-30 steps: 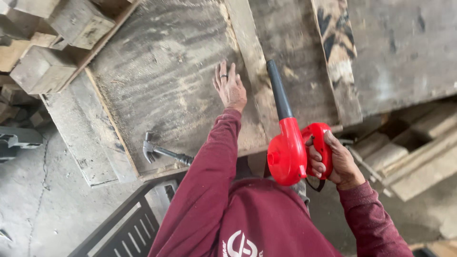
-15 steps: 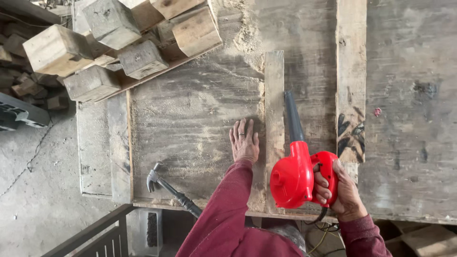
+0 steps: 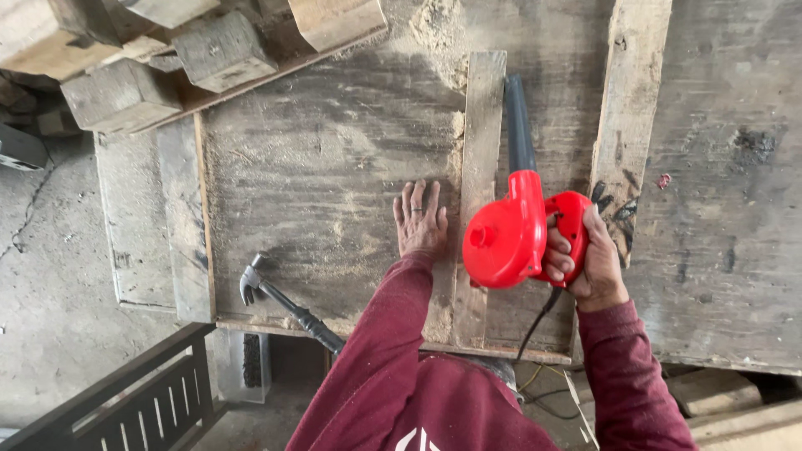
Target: The person uses a red handheld leaf blower to remove sawdust and debris from a wooden workbench and various pieces of lumber. They move several wooden planks and blocks to access and clean the surfaces underneath, then stack the cleaned wood back on the bench.
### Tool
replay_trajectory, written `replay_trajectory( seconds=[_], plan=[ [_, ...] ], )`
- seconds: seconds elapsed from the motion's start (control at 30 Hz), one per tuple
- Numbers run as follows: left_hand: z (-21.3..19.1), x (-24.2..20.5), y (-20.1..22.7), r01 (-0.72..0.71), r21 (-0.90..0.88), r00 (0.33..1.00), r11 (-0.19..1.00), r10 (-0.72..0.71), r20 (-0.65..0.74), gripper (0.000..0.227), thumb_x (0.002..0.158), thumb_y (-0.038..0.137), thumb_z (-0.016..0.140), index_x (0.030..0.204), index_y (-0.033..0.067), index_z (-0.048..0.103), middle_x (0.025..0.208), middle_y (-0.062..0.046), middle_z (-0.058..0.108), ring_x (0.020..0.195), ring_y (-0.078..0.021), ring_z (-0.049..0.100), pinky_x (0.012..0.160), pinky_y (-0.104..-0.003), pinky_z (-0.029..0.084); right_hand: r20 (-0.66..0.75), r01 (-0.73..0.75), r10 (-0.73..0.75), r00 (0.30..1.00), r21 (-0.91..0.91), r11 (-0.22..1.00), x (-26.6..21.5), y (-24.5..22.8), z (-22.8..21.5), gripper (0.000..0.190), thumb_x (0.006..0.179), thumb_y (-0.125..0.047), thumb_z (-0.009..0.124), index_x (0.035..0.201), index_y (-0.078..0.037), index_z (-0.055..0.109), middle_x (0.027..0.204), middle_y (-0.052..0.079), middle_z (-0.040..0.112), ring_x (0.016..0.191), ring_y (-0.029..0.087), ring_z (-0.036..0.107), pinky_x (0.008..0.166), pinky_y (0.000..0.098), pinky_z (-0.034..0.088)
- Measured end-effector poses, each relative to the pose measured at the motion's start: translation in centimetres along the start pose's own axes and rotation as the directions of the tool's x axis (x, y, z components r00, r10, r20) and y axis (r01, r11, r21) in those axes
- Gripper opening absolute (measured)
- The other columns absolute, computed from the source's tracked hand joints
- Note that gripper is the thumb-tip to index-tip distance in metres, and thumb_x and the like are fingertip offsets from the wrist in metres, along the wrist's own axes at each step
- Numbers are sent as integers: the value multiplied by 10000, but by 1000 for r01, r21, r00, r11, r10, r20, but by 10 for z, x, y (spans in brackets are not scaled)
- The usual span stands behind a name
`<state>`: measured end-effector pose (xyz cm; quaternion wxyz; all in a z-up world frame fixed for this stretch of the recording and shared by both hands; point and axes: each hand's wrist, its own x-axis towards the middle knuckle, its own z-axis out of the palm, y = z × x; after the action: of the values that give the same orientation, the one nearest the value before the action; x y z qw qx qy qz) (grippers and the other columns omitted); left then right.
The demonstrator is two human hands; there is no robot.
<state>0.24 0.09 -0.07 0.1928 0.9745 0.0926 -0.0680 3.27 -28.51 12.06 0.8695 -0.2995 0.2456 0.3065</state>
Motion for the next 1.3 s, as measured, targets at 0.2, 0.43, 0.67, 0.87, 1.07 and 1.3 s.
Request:
replay_trajectory(
  seconds=[0.2,0.43,0.67,0.87,1.07,1.3],
  plan=[
    [-4,-4,2,-13,14,1000,1000,13,-1,607,1025,352,498,1595,220,339,1655,-81,244,1569,-313,141,1273,-540,84,-41,32,-37,999,-105,994,-14,10,12,593,1045,-588,511,1189,-16,575,693,2,482,455,116,452,405,301,436],
    [3,-9,-2,-28,39,999,999,29,-20,593,1047,360,488,1606,237,332,1666,-57,231,1574,-288,154,1284,-524,89,-63,40,-51,997,-166,985,-122,63,-1,543,1012,-547,577,1172,-28,579,664,38,497,432,138,457,390,313,417],
    [15,2,-11,-54,-6,996,999,53,-66,544,1085,366,489,1606,253,382,1685,-17,226,1596,-259,157,1325,-511,90,-250,25,-74,965,-193,981,-229,153,-23,580,945,-563,629,1144,-20,590,652,40,506,429,158,474,379,333,423],
    [33,-52,2,-377,-219,915,900,399,61,555,1060,161,540,1602,235,441,1709,-44,298,1591,-250,211,1308,-557,90,-310,-4,-57,949,-194,981,-296,225,-33,588,913,-566,664,1115,-17,600,626,48,499,409,156,475,367,328,426],
    [18,-169,-8,-522,-194,843,831,537,30,614,936,9,593,1533,119,502,1637,-66,436,1564,-294,372,1284,-501,311,-306,57,-115,945,-190,980,-331,284,-30,600,948,-570,640,1148,-7,579,637,49,498,416,154,462,390,319,423],
    [-32,-363,6,-135,-802,966,582,257,24,768,1005,480,684,1496,-53,432,1206,-181,666,1045,-284,684,938,-368,569,-315,135,-159,936,-95,986,-363,345,-30,594,987,-575,612,1152,-6,569,657,45,509,423,155,476,390,311,417]
  ],
)
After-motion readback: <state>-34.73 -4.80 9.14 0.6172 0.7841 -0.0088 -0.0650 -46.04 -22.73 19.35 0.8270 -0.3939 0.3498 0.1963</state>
